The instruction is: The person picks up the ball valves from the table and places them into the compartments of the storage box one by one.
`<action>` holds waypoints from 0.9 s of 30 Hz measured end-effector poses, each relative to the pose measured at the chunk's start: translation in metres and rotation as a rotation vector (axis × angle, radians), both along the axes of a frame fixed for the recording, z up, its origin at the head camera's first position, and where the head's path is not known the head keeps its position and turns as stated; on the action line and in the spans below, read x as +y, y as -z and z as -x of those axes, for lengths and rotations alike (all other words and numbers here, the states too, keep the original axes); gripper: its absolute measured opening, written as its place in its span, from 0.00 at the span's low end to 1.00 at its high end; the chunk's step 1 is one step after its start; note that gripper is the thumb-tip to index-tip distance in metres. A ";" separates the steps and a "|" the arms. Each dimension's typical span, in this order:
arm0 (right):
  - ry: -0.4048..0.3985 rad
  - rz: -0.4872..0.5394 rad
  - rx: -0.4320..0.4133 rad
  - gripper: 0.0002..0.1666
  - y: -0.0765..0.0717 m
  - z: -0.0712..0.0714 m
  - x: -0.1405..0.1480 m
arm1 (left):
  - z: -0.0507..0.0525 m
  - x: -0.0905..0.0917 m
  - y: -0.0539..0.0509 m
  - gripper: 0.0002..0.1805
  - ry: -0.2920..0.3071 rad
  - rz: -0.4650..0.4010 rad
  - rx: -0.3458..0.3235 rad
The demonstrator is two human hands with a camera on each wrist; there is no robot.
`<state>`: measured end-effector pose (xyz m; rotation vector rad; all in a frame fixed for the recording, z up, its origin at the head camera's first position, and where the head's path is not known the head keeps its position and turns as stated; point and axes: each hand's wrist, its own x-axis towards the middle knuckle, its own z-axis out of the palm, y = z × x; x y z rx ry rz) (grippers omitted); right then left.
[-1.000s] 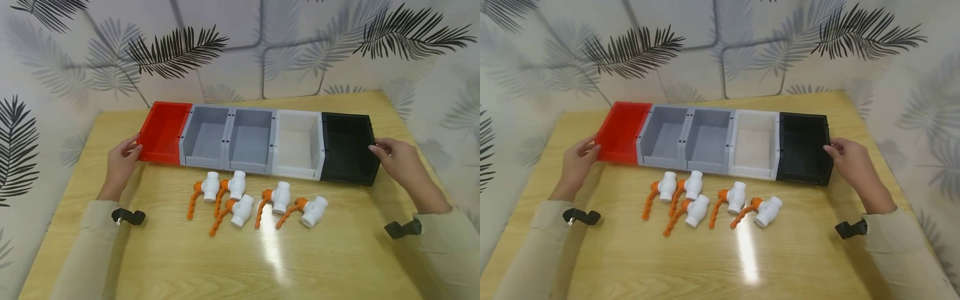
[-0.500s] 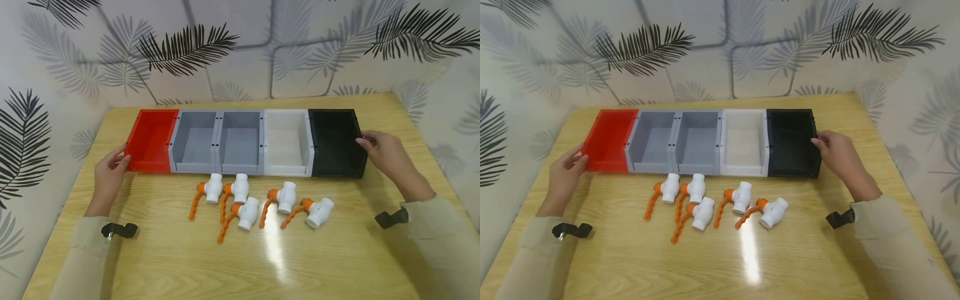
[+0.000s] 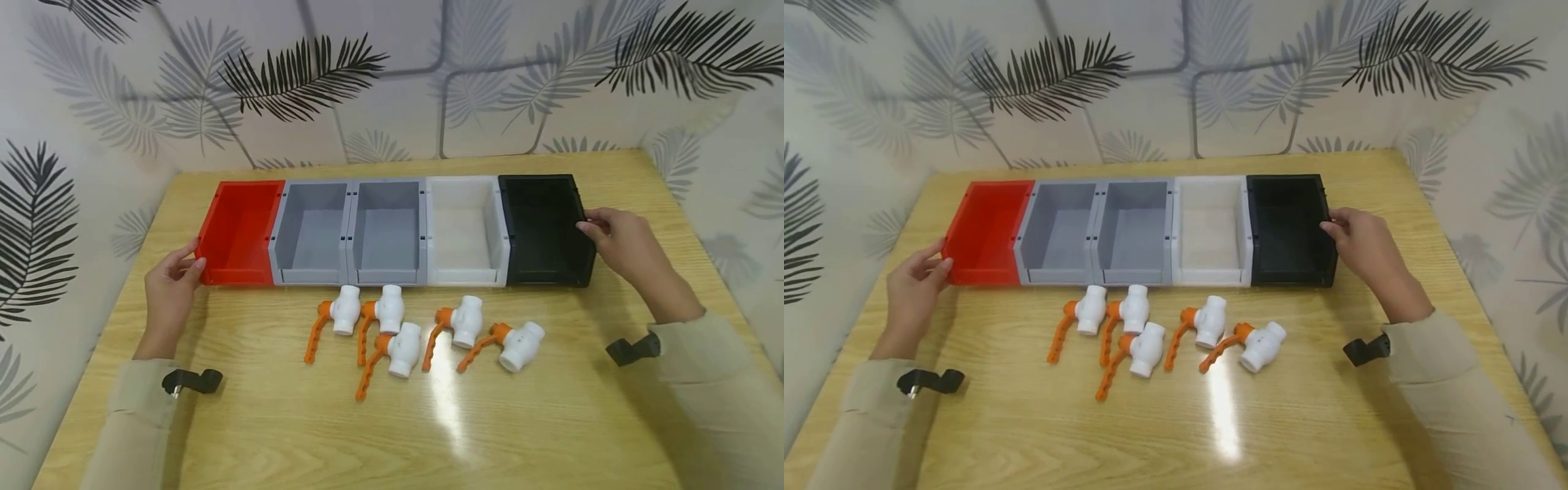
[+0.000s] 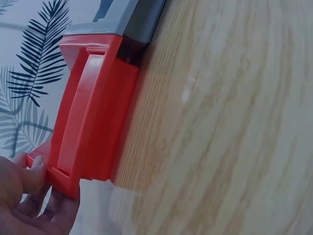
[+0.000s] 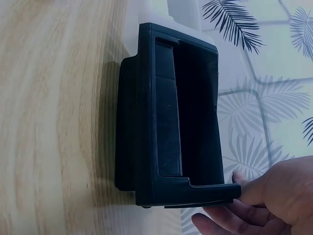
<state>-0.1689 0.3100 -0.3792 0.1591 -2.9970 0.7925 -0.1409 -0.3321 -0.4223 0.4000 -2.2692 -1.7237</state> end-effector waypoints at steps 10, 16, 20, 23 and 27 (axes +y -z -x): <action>0.002 -0.001 0.010 0.22 -0.001 0.013 0.001 | 0.009 0.003 -0.001 0.22 -0.004 -0.033 0.036; 0.008 0.013 -0.060 0.27 -0.002 0.027 0.003 | 0.022 0.006 0.006 0.20 -0.029 0.208 0.091; 0.013 0.012 -0.062 0.27 -0.002 0.033 0.004 | 0.031 0.008 0.008 0.19 -0.031 0.344 0.114; 0.012 0.012 -0.042 0.26 -0.003 0.038 0.003 | 0.036 0.009 0.007 0.19 -0.026 0.370 0.109; 0.023 0.018 -0.038 0.25 -0.004 0.045 0.002 | 0.044 0.010 0.006 0.19 -0.021 0.397 0.097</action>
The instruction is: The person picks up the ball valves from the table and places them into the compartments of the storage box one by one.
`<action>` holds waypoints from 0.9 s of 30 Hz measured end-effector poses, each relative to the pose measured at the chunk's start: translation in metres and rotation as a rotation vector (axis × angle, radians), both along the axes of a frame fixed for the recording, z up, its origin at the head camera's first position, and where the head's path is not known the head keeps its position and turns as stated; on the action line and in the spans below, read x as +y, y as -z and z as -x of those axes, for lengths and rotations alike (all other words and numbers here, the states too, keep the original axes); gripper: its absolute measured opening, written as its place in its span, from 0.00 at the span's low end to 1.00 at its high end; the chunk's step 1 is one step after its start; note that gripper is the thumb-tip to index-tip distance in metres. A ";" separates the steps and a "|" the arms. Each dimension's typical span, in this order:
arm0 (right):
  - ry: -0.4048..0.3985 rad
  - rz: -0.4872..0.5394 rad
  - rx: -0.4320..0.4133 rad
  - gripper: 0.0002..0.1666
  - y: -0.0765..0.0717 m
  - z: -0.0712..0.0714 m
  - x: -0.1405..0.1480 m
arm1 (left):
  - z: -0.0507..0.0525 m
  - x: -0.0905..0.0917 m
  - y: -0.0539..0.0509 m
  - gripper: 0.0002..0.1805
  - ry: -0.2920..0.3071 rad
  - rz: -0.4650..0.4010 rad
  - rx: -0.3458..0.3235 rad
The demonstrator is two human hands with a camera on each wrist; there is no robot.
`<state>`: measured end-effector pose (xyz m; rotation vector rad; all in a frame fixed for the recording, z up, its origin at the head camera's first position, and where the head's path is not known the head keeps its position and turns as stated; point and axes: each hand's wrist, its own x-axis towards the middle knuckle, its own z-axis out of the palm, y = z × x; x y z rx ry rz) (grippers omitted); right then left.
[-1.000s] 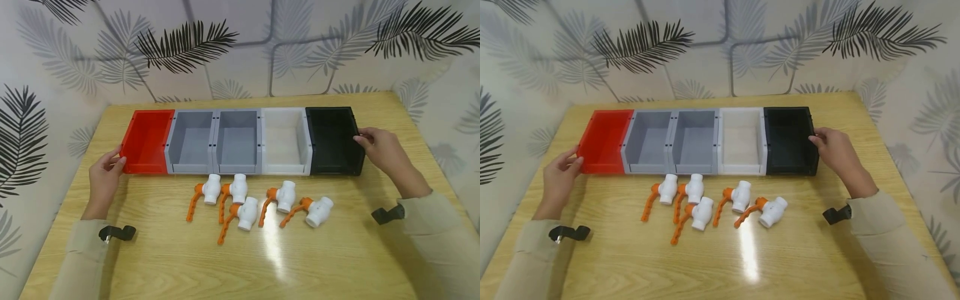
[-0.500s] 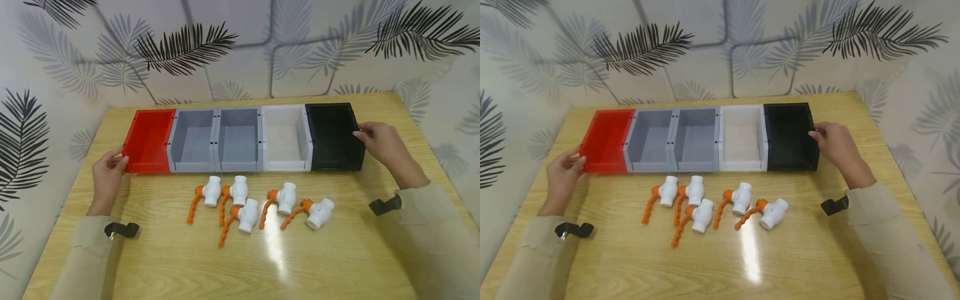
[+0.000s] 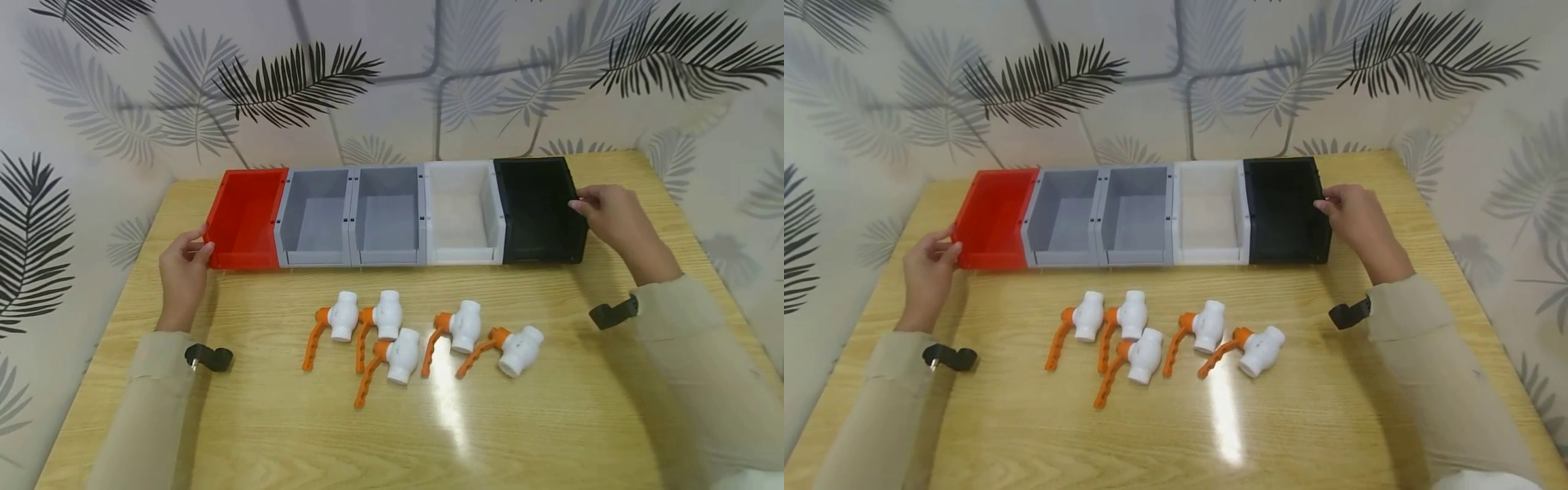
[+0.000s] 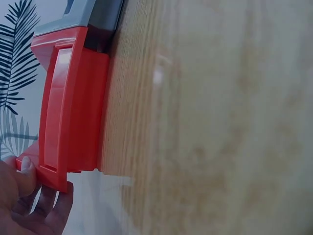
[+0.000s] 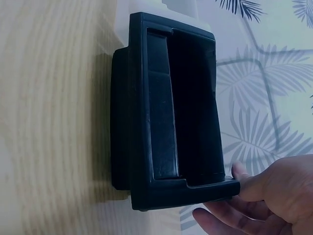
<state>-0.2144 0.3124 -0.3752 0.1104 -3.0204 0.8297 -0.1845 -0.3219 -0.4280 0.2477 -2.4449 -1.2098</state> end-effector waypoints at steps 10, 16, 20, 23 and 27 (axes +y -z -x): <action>0.044 0.009 -0.045 0.26 -0.002 0.024 -0.002 | 0.025 0.002 0.002 0.19 0.003 -0.021 -0.006; 0.059 0.023 -0.071 0.26 -0.004 0.038 -0.001 | 0.033 0.005 0.003 0.19 0.001 -0.050 -0.020; 0.079 0.062 -0.146 0.29 -0.004 0.048 0.003 | 0.038 0.005 0.002 0.19 0.006 -0.026 -0.030; 0.100 0.093 -0.197 0.31 -0.004 0.054 0.005 | 0.043 0.006 0.000 0.20 0.019 -0.033 -0.038; 0.103 0.106 -0.196 0.31 -0.005 0.059 0.005 | 0.048 0.007 -0.002 0.20 0.026 -0.071 -0.050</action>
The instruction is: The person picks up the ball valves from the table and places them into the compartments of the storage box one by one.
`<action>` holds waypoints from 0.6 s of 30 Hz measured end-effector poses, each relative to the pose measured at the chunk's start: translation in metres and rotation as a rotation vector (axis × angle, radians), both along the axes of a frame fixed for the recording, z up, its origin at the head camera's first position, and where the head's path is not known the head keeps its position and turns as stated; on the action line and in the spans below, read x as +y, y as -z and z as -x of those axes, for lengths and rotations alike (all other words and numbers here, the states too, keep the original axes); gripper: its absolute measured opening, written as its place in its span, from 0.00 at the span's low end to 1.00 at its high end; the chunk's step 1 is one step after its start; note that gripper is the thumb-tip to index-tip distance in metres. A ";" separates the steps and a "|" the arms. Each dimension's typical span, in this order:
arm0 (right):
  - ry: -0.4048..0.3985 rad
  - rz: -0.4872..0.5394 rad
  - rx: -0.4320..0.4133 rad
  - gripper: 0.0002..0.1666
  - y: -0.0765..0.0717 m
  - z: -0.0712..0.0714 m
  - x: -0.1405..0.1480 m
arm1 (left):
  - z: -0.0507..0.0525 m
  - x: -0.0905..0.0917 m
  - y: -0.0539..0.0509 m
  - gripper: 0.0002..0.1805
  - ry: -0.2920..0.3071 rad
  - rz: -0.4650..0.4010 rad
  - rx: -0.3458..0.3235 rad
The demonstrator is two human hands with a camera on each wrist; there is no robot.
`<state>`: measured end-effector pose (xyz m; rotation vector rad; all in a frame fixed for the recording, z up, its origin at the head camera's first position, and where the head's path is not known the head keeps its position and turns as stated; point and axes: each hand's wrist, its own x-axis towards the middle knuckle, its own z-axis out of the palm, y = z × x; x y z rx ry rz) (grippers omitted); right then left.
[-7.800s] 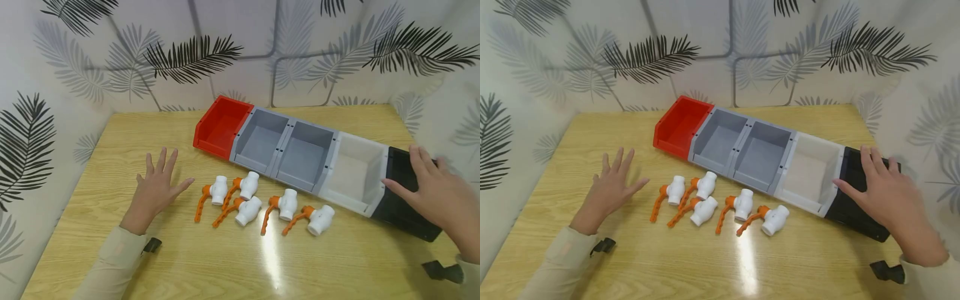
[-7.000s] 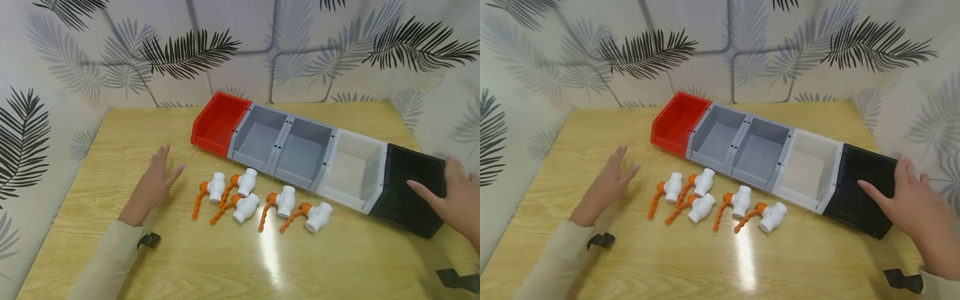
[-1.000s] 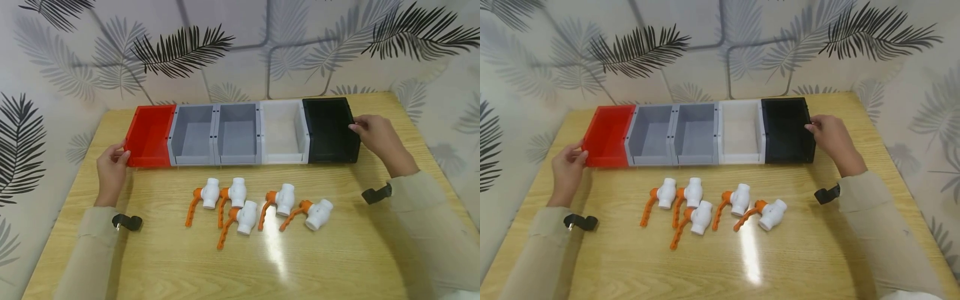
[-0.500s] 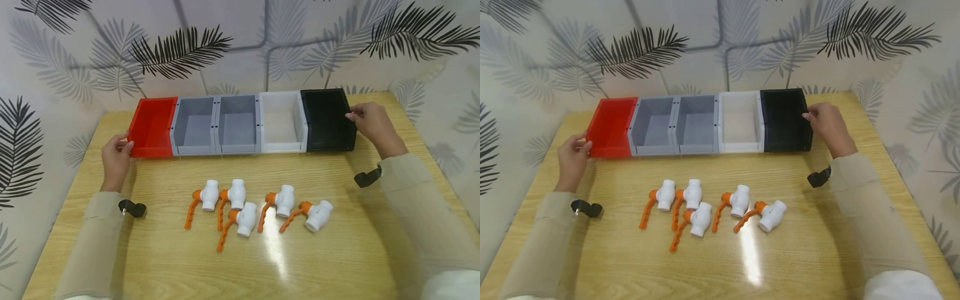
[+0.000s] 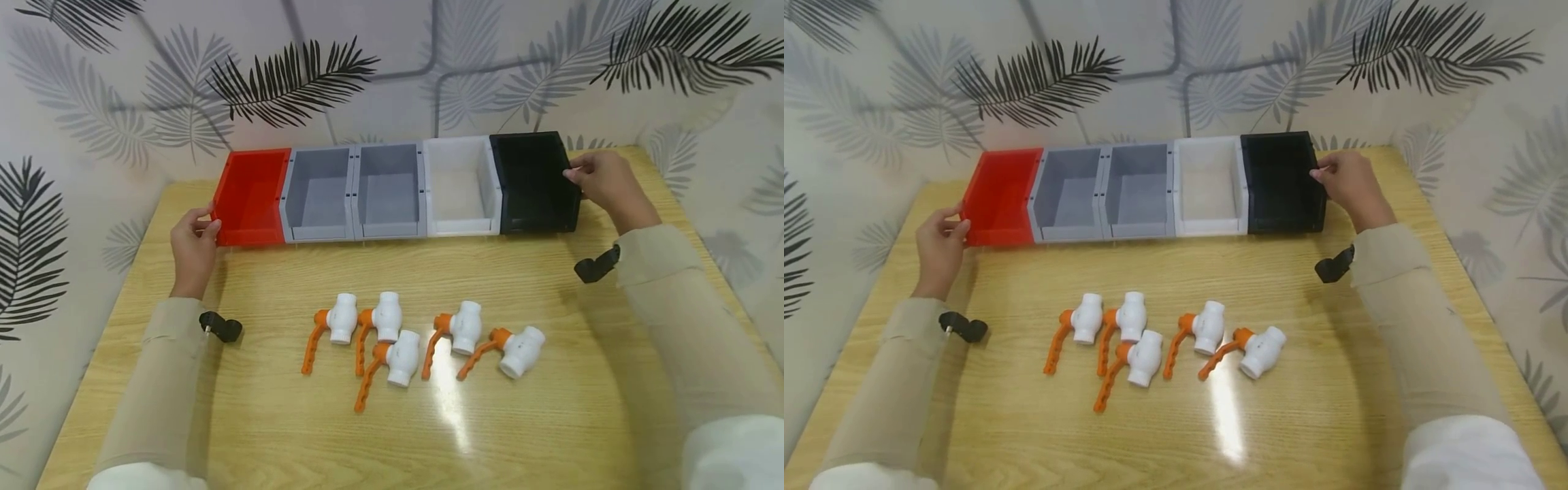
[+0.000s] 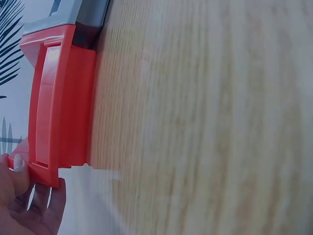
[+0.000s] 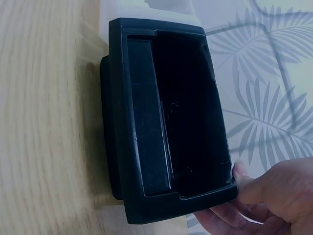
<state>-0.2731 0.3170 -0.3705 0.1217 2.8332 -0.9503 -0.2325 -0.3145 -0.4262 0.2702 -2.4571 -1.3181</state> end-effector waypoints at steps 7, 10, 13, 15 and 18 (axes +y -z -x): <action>0.022 0.026 0.003 0.29 -0.001 0.007 -0.003 | 0.004 0.001 0.000 0.20 -0.022 -0.020 -0.013; 0.042 0.057 -0.014 0.29 -0.001 0.010 -0.002 | 0.006 0.002 0.001 0.20 -0.028 -0.031 -0.007; 0.057 0.079 -0.023 0.29 -0.002 0.012 -0.001 | 0.008 0.003 0.003 0.19 -0.031 -0.033 0.005; 0.061 0.076 -0.022 0.30 -0.003 0.014 -0.001 | 0.009 0.004 0.003 0.19 -0.035 -0.031 0.006; 0.071 0.065 -0.019 0.29 -0.003 0.015 -0.001 | 0.011 0.005 0.004 0.19 -0.044 -0.037 -0.001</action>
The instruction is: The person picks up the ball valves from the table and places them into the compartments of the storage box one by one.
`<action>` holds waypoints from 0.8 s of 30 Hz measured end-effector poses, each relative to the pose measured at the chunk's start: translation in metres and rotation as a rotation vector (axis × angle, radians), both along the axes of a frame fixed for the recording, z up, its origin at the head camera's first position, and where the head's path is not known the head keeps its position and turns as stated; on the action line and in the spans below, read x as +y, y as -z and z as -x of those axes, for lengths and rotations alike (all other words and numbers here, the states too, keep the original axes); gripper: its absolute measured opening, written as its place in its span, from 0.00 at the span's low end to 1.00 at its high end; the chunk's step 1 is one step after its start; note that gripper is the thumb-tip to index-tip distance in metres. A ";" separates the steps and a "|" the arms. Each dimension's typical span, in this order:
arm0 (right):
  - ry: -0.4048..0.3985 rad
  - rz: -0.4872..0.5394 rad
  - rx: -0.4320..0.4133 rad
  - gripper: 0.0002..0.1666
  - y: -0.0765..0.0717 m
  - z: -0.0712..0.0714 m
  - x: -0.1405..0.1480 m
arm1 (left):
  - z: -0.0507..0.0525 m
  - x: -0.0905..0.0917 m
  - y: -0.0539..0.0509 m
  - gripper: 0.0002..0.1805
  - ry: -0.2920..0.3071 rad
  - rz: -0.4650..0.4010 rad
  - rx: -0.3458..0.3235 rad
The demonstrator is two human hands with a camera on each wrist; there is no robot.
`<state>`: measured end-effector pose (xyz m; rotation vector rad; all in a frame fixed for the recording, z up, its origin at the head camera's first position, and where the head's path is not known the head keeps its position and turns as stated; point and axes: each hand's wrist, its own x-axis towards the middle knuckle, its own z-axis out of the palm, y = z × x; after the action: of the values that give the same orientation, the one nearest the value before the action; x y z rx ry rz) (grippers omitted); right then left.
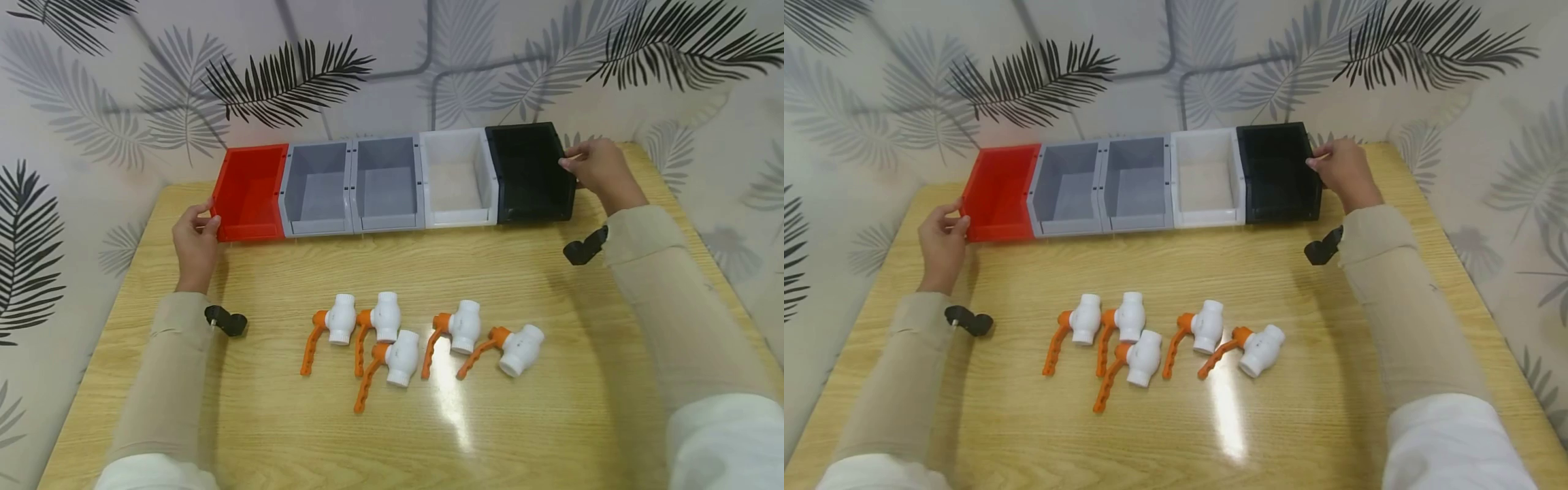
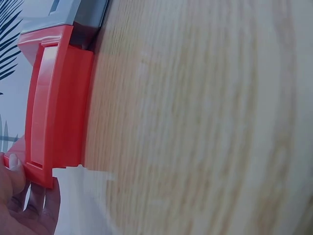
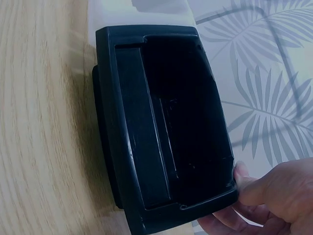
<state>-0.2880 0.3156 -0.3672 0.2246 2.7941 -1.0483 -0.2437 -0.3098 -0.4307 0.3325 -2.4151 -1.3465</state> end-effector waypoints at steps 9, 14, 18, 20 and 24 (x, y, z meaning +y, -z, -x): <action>0.024 0.062 0.003 0.28 0.004 0.000 -0.003 | -0.001 -0.002 0.000 0.19 0.008 -0.015 0.004; 0.017 0.089 0.007 0.28 0.008 -0.002 -0.002 | -0.005 -0.002 0.002 0.19 -0.001 0.009 -0.006; 0.028 0.097 0.022 0.28 0.008 -0.001 0.001 | -0.003 0.001 0.002 0.19 0.002 0.024 0.005; 0.036 0.111 0.022 0.28 0.008 0.000 0.003 | -0.001 0.001 0.003 0.19 0.005 0.030 0.024; 0.048 0.159 0.009 0.29 0.007 -0.001 0.004 | 0.001 0.002 0.004 0.19 0.000 0.040 0.045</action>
<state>-0.2872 0.3198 -0.3743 0.2688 2.7082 -1.2775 -0.2450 -0.3077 -0.4345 0.2885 -2.4013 -1.2902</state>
